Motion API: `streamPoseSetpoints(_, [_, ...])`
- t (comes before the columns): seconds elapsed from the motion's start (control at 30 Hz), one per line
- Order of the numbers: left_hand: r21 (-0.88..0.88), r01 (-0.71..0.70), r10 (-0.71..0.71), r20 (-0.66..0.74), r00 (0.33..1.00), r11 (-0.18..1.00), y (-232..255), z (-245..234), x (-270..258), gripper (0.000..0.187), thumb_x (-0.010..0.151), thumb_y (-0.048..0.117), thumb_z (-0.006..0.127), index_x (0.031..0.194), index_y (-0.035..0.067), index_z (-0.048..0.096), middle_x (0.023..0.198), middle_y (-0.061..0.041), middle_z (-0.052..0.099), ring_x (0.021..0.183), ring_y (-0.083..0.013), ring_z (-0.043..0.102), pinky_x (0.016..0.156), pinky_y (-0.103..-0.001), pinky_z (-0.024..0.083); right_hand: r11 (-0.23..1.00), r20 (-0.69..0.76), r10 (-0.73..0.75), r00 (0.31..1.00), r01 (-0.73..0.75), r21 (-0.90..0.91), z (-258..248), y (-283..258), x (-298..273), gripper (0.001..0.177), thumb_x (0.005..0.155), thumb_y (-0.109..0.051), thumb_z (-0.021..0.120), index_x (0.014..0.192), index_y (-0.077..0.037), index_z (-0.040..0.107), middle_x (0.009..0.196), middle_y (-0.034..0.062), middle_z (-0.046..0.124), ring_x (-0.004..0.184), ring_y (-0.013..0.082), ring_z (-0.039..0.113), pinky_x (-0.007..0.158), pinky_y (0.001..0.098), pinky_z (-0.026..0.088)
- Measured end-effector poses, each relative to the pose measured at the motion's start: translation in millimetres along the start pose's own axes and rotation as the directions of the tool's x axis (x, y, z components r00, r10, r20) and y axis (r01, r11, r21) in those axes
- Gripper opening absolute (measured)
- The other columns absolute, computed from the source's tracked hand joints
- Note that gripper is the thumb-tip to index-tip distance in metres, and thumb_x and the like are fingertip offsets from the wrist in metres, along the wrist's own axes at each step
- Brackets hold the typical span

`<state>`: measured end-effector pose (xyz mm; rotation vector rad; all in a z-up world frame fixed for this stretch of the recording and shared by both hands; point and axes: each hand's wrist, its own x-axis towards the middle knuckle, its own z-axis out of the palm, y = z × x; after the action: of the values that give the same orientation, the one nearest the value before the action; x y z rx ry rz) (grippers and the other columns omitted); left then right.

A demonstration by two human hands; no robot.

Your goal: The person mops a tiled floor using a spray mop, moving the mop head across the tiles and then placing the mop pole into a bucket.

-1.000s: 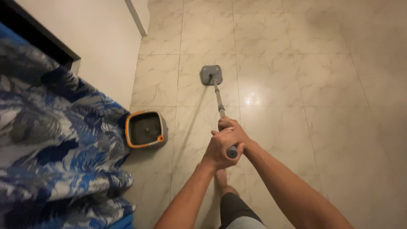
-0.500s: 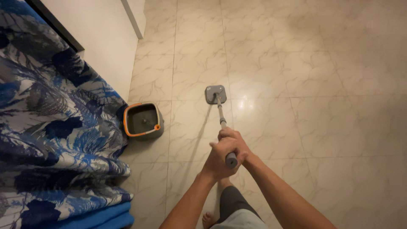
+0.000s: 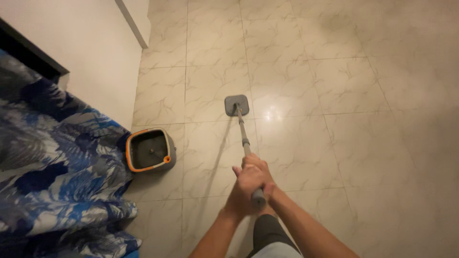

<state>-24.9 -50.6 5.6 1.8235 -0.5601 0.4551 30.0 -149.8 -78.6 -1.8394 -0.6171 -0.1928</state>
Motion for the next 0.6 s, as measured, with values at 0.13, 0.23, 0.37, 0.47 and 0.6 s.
streamPoseSetpoints(0.13, [0.007, 0.006, -0.006, -0.026, 1.0, 1.0, -73.9, 8.3, 70.2, 0.017, 0.083, 0.004, 0.072, 0.077, 0.004, 0.057, 0.078, -0.012, 0.059, 0.08, -0.0319, 0.06, 0.08, -0.042, 0.048, 0.998, 0.071, 0.057, 0.996, -0.059, 0.031, -14.9, 62.1, 84.0, 0.036, 0.082, -0.014, 0.081, 0.071, -0.002, 0.049, 0.068, 0.0089, 0.05, 0.068, 0.026, 0.048, 0.062, 0.0398, 0.042])
streamPoseSetpoints(0.23, [0.038, 0.012, -0.011, -0.035, 0.999, 0.999, -125.2, 19.9, 121.1, 0.02, 0.082, 0.003, 0.072, 0.075, 0.005, 0.054, 0.078, -0.013, 0.058, 0.08, -0.0325, 0.058, 0.079, -0.042, 0.048, 0.995, 0.135, 0.07, 0.988, -0.079, 0.058, -28.0, 115.0, 139.1, 0.038, 0.083, -0.018, 0.081, 0.071, -0.003, 0.05, 0.069, 0.0089, 0.051, 0.069, 0.0255, 0.048, 0.064, 0.0403, 0.043])
streamPoseSetpoints(0.37, [0.089, 0.052, -0.05, -0.02, 0.999, 0.995, -182.9, 36.1, 188.6, 0.022, 0.081, 0.004, 0.072, 0.073, 0.005, 0.052, 0.076, -0.014, 0.056, 0.079, -0.0328, 0.058, 0.078, -0.042, 0.048, 0.995, 0.22, 0.086, 0.972, -0.071, -0.076, -47.7, 179.1, 211.7, 0.04, 0.081, -0.023, 0.084, 0.071, -0.003, 0.05, 0.069, 0.0093, 0.052, 0.07, 0.0252, 0.049, 0.064, 0.0405, 0.043])
streamPoseSetpoints(0.47, [0.094, 0.076, -0.078, 0.014, 0.997, 0.993, -218.0, 43.2, 224.2, 0.023, 0.081, 0.003, 0.072, 0.072, 0.003, 0.051, 0.075, -0.015, 0.056, 0.076, -0.0326, 0.057, 0.075, -0.042, 0.046, 0.998, 0.215, 0.066, 0.974, -0.062, -0.023, -56.6, 211.7, 249.9, 0.037, 0.08, -0.021, 0.083, 0.074, -0.003, 0.051, 0.071, 0.0089, 0.053, 0.071, 0.0248, 0.05, 0.065, 0.0396, 0.045])
streamPoseSetpoints(0.6, [0.096, 0.131, -0.134, 0.017, 0.991, 0.987, -232.8, 53.8, 244.0, 0.018, 0.081, 0.004, 0.072, 0.074, 0.002, 0.055, 0.076, -0.015, 0.058, 0.076, -0.0332, 0.057, 0.077, -0.042, 0.047, 0.995, 0.195, 0.088, 0.977, -0.095, 0.026, -67.4, 225.5, 268.9, 0.033, 0.079, -0.018, 0.081, 0.077, -0.002, 0.052, 0.073, 0.0085, 0.054, 0.071, 0.0244, 0.051, 0.065, 0.0386, 0.046])
